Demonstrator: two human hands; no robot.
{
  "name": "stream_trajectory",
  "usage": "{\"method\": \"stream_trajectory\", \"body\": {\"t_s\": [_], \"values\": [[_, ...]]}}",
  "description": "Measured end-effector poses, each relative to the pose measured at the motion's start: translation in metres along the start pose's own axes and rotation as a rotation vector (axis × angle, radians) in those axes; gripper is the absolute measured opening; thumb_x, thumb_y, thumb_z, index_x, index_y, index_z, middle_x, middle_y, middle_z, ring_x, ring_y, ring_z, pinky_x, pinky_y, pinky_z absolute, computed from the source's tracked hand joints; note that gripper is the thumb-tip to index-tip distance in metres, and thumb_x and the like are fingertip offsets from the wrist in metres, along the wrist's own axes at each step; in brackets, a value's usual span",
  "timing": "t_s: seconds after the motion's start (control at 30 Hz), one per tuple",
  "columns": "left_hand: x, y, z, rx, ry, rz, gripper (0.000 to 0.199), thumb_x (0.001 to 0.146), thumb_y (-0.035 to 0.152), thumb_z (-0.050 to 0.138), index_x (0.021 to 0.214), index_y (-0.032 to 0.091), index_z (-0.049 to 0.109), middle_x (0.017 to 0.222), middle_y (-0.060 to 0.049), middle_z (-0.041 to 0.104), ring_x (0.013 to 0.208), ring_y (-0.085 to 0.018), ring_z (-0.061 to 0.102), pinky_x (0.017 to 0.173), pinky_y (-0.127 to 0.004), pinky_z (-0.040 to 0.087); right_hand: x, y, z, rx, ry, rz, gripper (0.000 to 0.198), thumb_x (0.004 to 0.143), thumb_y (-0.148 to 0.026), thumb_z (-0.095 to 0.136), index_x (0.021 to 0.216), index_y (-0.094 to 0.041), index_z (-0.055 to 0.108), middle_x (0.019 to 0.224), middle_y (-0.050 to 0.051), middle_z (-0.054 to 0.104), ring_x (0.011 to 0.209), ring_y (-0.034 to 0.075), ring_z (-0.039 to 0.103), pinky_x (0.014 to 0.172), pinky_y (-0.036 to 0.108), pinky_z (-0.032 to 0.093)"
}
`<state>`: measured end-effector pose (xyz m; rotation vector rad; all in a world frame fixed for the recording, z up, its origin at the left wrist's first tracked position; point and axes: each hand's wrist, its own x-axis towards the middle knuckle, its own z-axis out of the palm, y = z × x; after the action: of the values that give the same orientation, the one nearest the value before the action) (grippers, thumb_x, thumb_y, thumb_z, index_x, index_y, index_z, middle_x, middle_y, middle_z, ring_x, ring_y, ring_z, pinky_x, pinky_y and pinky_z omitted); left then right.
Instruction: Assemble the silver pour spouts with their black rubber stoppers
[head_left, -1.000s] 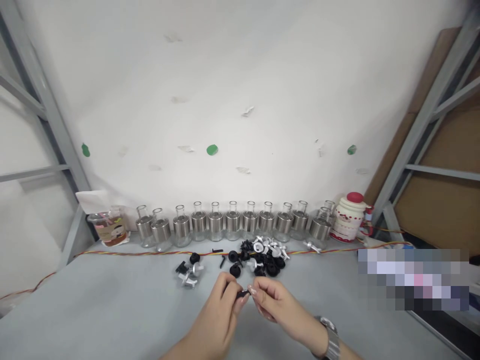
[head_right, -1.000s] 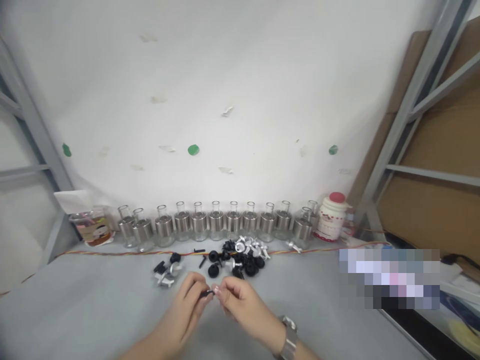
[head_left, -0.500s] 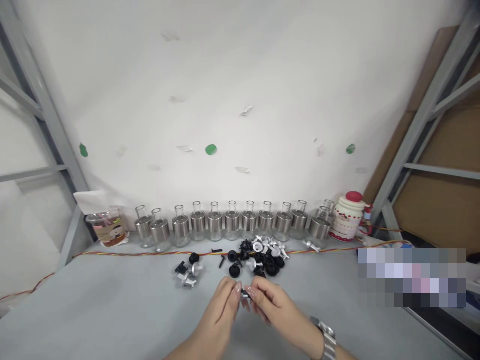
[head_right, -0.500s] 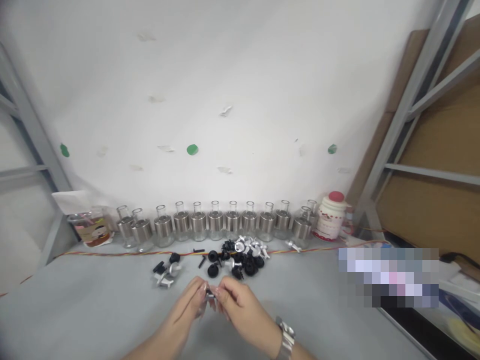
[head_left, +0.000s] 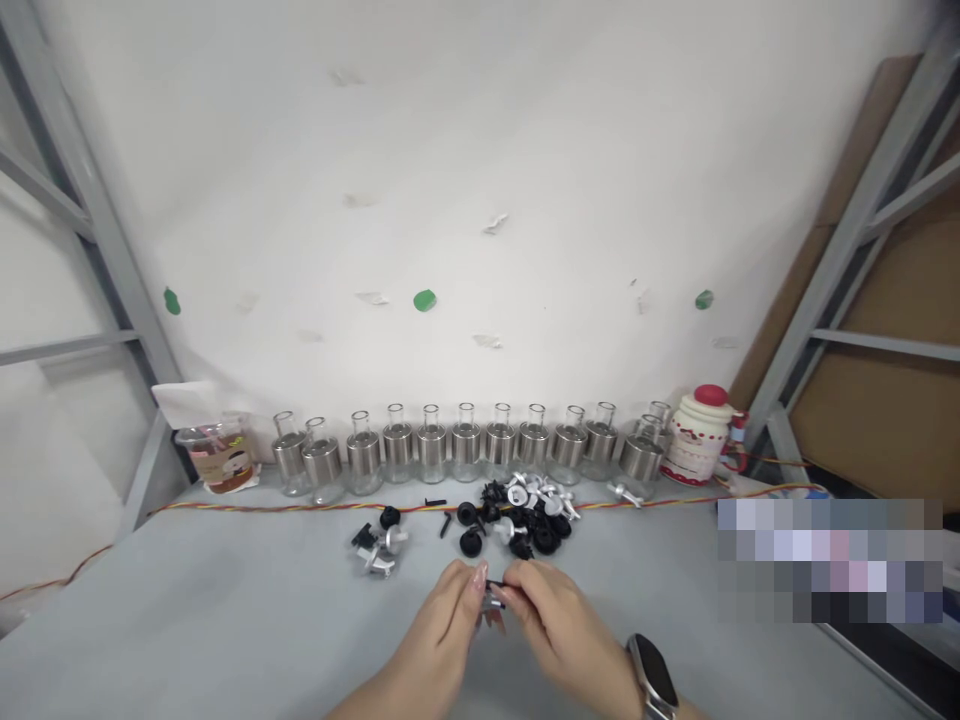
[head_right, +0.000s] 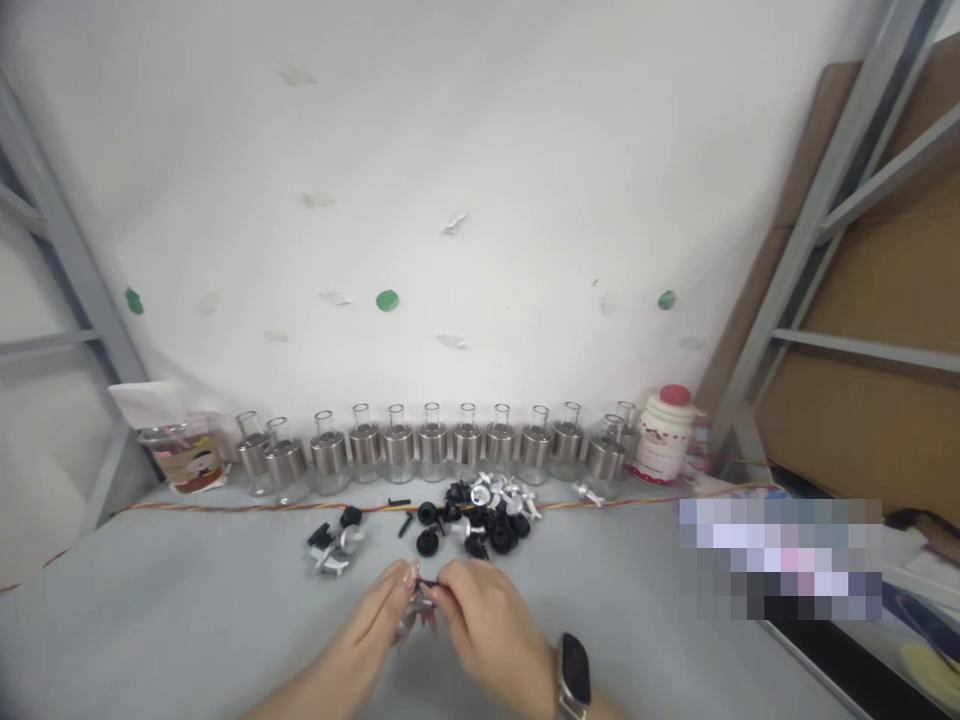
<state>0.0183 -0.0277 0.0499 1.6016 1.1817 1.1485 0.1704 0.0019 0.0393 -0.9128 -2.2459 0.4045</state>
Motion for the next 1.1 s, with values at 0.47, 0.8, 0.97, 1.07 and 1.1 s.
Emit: {"method": "stream_trajectory", "body": {"t_s": [0.47,0.8,0.97,1.07,1.1], "values": [[-0.001,0.001,-0.002,0.037,0.037,0.037,0.039,0.084,0.048,0.028,0.079,0.022,0.056,0.075,-0.002,0.052,0.070,-0.016,0.047,0.069,-0.029,0.041,0.000,0.001,-0.002,0.111,-0.023,0.069,0.018,0.089,-0.026,0.031,0.073,-0.022,0.040,0.063,-0.001,0.050,0.060,0.013,0.046,0.057,0.024,0.032],[0.002,0.013,-0.009,0.101,-0.068,0.066,0.036,0.090,0.037,0.020,0.070,0.019,0.045,0.073,0.001,0.039,0.069,-0.014,0.042,0.069,-0.028,0.036,0.002,0.004,-0.006,-0.139,-0.102,-0.044,0.017,0.088,-0.021,0.031,0.077,-0.020,0.044,0.069,0.003,0.056,0.064,0.016,0.049,0.060,0.026,0.034],[0.004,0.008,-0.009,0.130,-0.055,0.093,0.034,0.090,0.035,0.023,0.069,0.019,0.045,0.073,0.001,0.040,0.070,-0.014,0.043,0.070,-0.029,0.035,0.002,0.002,-0.005,-0.165,-0.052,-0.061,0.018,0.089,-0.021,0.029,0.077,-0.020,0.043,0.067,0.002,0.054,0.062,0.016,0.048,0.058,0.026,0.035],[0.004,0.006,-0.008,0.126,-0.050,0.079,0.033,0.090,0.034,0.023,0.069,0.020,0.045,0.073,0.001,0.040,0.069,-0.014,0.043,0.071,-0.029,0.035,0.001,0.001,-0.006,-0.184,-0.032,-0.080,0.020,0.089,-0.023,0.028,0.076,-0.020,0.043,0.065,0.001,0.053,0.061,0.016,0.048,0.058,0.026,0.036],[0.004,0.006,-0.008,0.120,-0.056,0.075,0.033,0.090,0.035,0.023,0.069,0.020,0.045,0.073,0.001,0.040,0.069,-0.014,0.042,0.071,-0.029,0.035,0.001,0.001,-0.006,-0.186,-0.030,-0.088,0.020,0.089,-0.023,0.027,0.076,-0.020,0.043,0.065,0.002,0.053,0.061,0.016,0.048,0.058,0.026,0.036]]}}
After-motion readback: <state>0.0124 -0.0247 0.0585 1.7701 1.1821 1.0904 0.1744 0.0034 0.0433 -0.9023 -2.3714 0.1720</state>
